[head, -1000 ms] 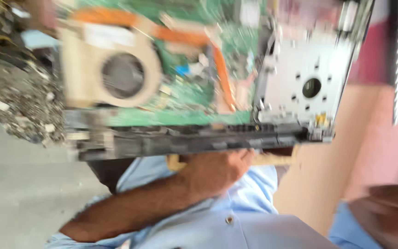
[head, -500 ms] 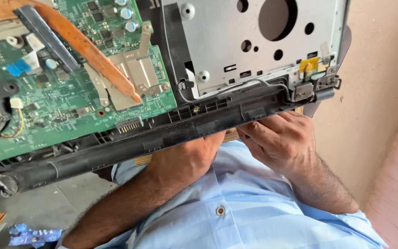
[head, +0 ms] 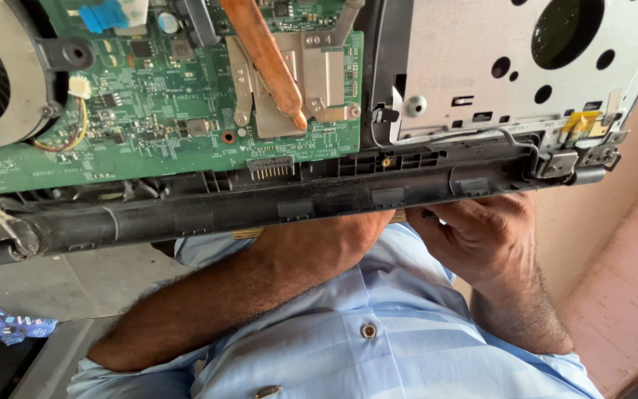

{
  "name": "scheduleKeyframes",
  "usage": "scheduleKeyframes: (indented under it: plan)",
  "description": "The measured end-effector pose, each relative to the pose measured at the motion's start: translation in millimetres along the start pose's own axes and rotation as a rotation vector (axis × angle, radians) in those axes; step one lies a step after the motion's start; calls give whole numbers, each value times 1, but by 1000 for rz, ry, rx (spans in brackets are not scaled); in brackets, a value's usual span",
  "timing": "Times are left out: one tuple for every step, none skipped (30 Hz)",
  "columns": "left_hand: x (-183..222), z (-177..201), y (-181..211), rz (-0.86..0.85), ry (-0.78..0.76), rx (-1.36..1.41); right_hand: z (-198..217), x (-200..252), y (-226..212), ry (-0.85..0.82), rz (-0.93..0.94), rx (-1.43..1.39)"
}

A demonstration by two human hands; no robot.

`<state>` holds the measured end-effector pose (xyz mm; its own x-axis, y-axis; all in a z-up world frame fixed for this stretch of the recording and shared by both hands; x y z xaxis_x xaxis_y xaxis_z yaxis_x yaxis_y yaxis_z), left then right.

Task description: The person holds a laptop component, connects a small ribbon cable to it, and slides the component into its slot on the laptop motherboard.

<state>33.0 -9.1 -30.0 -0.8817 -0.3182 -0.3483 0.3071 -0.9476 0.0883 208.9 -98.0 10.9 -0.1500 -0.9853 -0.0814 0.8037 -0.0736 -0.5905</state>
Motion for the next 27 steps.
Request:
scheduleKeyframes:
  plan:
    - [0, 0, 0, 23, 29, 4, 0, 1, 2, -2, -11, 18]
    - [0, 0, 0, 16, 35, -23, -1, 4, 2, -3, -25, 37]
    - [1, 0, 0, 9, 42, -50, -2, 5, 4, -5, -38, 56]
    - [2, -1, 1, 0, 49, -77, -3, 6, 5, -2, -53, 37]
    - [3, -3, 2, -21, 40, -102, -3, 7, 6, 2, -69, 19]
    - [3, -5, 3, -42, 30, -126, -3, 7, 7, 4, -86, 0]
    - [4, -7, 4, -63, 20, -150, -3, 7, 7, 13, -70, -10]
    - [5, -7, 5, -50, 21, -125, -2, 7, 7, 21, -54, -22]
    - [7, -7, 5, -38, 21, -100, -1, 6, 7, 30, -38, -35]
    - [7, -8, 5, -25, 22, -77, -1, 6, 7, 26, -44, -34]
    - [7, -8, 5, -41, 19, -86, -2, 5, 8, 22, -50, -34]
    - [6, -8, 5, -56, 17, -96, -2, 5, 8, 18, -56, -34]
    - [5, -8, 6, -72, 14, -105, -1, 6, 8, 14, -67, -43]
    - [5, -7, 6, -84, 3, -118, 0, 6, 9, 10, -79, -53]
    - [5, -6, 5, -96, -7, -130, 1, 7, 9, 5, -90, -63]
    - [4, -5, 4, -108, -18, -144, 0, 7, 11, 12, -79, -91]
    - [3, -4, 4, -83, -14, -115, -1, 6, 12, 19, -69, -118]
    - [2, -4, 5, -59, -11, -86, -3, 5, 13, 26, -59, -147]
    - [1, -4, 5, -35, -9, -57, -4, 5, 14, 25, -48, -131]
    - [1, -4, 6, -1, -27, 16, -5, 4, 15, 25, -38, -116]
    - [1, -4, 6, 34, -46, 88, -6, 4, 14, 25, -28, -101]
    - [0, -4, 6, 68, -64, 160, -6, 4, 14, 19, -66, -127]
    - [0, -4, 6, 71, -42, 149, -6, 4, 14, 12, -103, -154]
    - [-1, -3, 6, 75, -21, 139, -7, 4, 14, 4, -140, -181]
    - [-2, -3, 6, 79, 1, 128, -7, 3, 16, -7, -176, -209]
    - [-2, -2, 6, 54, 6, 116, -7, 3, 18, -19, -214, -238]
    - [-2, -1, 6, 29, 11, 104, -8, 3, 21, -31, -252, -268]
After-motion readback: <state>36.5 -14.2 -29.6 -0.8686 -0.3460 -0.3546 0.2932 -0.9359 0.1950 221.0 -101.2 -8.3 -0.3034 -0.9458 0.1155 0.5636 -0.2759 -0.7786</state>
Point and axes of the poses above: each hand's wrist, its own x-axis away from the middle knuckle, its own z-axis out of the back of the hand, y = z × x, the point moved 2 cm from there along -x, towards the middle knuckle, and after that the axes turned 9 degrees about y, right-handed, at the moved point
